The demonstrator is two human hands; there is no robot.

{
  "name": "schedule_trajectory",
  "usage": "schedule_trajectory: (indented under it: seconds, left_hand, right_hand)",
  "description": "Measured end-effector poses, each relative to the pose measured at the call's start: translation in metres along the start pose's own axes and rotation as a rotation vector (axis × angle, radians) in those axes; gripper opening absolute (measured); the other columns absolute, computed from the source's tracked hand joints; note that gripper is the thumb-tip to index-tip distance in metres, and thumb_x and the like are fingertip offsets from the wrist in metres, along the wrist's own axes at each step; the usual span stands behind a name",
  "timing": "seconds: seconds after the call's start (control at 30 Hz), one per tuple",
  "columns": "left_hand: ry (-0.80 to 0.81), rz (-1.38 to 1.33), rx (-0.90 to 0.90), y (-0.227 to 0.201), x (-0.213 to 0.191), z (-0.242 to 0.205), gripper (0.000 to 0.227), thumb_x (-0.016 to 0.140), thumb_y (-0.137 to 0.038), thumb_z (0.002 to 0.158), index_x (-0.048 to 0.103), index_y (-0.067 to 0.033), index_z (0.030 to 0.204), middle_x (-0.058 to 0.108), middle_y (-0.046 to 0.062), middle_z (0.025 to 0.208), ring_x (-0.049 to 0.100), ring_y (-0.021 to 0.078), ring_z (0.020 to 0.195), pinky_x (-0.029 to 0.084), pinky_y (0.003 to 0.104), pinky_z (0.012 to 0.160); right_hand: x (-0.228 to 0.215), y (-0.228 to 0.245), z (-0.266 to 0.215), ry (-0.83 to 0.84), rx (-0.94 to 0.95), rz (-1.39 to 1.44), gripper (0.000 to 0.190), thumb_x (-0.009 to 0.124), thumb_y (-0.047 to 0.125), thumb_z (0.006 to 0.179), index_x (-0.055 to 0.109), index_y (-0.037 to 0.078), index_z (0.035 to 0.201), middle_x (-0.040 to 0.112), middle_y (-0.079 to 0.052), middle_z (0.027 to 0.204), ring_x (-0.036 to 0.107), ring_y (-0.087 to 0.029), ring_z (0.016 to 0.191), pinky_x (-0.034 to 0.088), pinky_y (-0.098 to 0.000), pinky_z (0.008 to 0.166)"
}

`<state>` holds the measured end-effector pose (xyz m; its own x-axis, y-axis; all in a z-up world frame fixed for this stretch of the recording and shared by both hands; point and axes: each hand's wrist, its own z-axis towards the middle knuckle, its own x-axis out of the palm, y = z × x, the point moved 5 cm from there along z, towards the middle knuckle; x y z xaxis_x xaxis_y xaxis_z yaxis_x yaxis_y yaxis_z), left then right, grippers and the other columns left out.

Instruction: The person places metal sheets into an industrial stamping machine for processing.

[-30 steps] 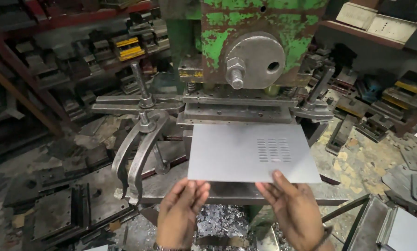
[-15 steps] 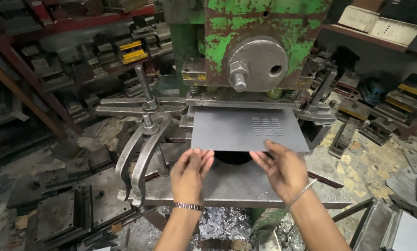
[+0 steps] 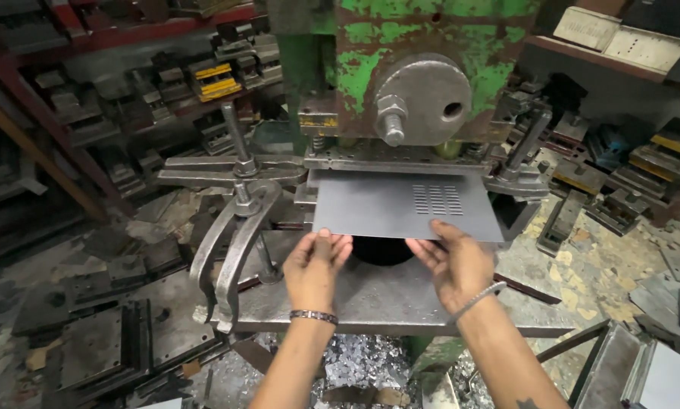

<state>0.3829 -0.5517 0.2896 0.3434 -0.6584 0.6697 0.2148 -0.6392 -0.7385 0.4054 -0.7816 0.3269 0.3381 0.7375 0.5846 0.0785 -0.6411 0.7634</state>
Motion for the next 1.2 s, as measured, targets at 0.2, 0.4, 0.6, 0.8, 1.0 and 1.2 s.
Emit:
schedule_trajectory:
  seconds: [0.2,0.4,0.6,0.8,1.0,1.2]
  left_hand:
    - [0.024,-0.024,-0.006,0.014,0.013,-0.005,0.018,0.06,-0.01,0.099,0.063,0.0073,0.101,0.071,0.016,0.095,0.076,0.0251,0.087,0.065,0.033,0.077]
    - [-0.011,-0.027,-0.015,0.005,0.006,0.001,0.019,0.062,-0.01,0.098,0.062,0.0074,0.105,0.071,0.017,0.096,0.075,0.0262,0.087,0.064,0.034,0.078]
    - [-0.051,-0.103,0.004,-0.023,-0.024,0.013,0.021,0.066,-0.011,0.095,0.063,0.0061,0.109,0.072,0.019,0.1,0.076,0.0277,0.088,0.064,0.035,0.081]
    - [-0.09,-0.074,-0.005,-0.044,-0.042,0.012,0.025,0.068,-0.016,0.095,0.065,0.003,0.11,0.074,0.016,0.103,0.075,0.0242,0.093,0.063,0.033,0.084]
    - [0.004,0.069,-0.113,-0.037,-0.016,0.014,0.037,0.068,-0.029,0.095,0.065,0.0062,0.104,0.074,0.018,0.098,0.076,0.0247,0.086,0.064,0.033,0.078]
    - [-0.069,0.17,0.021,-0.023,-0.006,0.032,0.037,0.063,-0.02,0.099,0.058,0.0161,0.092,0.071,0.023,0.083,0.075,0.0268,0.067,0.065,0.034,0.059]
  right_hand:
    - [-0.017,0.008,0.01,-0.009,-0.037,-0.013,0.017,0.064,0.003,0.09,0.06,-0.001,0.106,0.063,-0.012,0.102,0.064,-0.029,0.086,0.064,-0.0473,0.083]
    - [-0.007,0.002,0.009,-0.017,-0.055,0.0,0.014,0.065,0.003,0.09,0.061,-0.001,0.104,0.063,-0.012,0.099,0.065,-0.028,0.084,0.064,-0.0472,0.082]
    - [0.032,-0.021,-0.008,-0.078,-0.031,0.002,0.014,0.063,0.0,0.09,0.062,-0.005,0.103,0.064,-0.016,0.101,0.065,-0.03,0.08,0.066,-0.047,0.076]
    - [0.055,-0.033,-0.022,-0.099,-0.046,0.026,0.014,0.062,-0.002,0.088,0.063,-0.008,0.101,0.066,-0.017,0.099,0.067,-0.03,0.074,0.066,-0.0463,0.067]
    - [0.059,-0.031,-0.024,-0.127,-0.089,0.005,0.013,0.064,-0.001,0.087,0.063,-0.007,0.099,0.068,-0.016,0.093,0.069,-0.028,0.067,0.065,-0.0404,0.058]
    - [0.058,-0.03,-0.024,-0.159,-0.118,0.021,0.014,0.064,-0.002,0.086,0.062,-0.008,0.098,0.068,-0.017,0.092,0.069,-0.029,0.065,0.064,-0.0381,0.053]
